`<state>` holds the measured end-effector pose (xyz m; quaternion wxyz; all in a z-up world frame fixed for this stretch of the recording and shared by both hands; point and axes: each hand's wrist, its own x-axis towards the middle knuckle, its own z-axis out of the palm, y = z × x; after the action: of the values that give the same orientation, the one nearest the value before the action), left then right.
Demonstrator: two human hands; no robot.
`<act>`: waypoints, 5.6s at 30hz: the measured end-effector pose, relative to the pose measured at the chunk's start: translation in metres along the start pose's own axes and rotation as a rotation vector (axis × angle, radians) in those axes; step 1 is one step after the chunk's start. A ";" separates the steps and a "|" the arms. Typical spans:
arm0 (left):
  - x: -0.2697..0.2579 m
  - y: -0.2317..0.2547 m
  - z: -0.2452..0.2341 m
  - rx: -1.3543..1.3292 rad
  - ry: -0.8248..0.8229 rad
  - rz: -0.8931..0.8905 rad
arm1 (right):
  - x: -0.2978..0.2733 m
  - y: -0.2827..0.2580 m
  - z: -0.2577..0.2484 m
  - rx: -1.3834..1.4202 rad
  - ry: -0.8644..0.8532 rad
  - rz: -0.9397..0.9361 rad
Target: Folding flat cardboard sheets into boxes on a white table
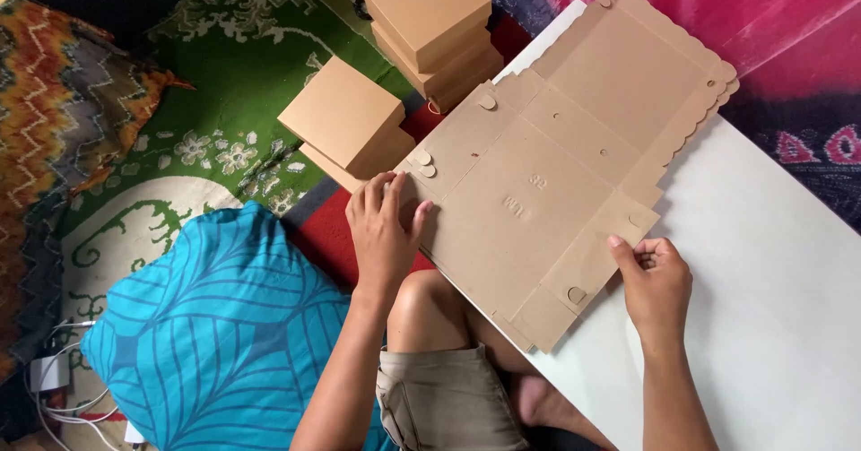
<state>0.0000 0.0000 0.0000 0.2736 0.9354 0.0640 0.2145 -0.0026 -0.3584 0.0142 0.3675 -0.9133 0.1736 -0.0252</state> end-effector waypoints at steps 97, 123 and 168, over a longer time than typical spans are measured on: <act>-0.298 0.330 0.061 -0.165 -0.500 0.901 | -0.236 0.255 -0.230 -0.305 0.456 -0.184; -0.280 0.314 0.088 0.029 -0.658 0.942 | -0.122 0.214 -0.180 -0.471 -0.057 -0.182; -0.206 0.362 0.117 0.208 -0.670 0.813 | -0.187 0.239 -0.253 -0.781 0.146 0.161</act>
<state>-0.1334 -0.4106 0.0312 0.0800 0.9241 -0.3735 -0.0144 -0.2936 -0.6232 0.0514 -0.0197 -0.9636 0.2666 0.0067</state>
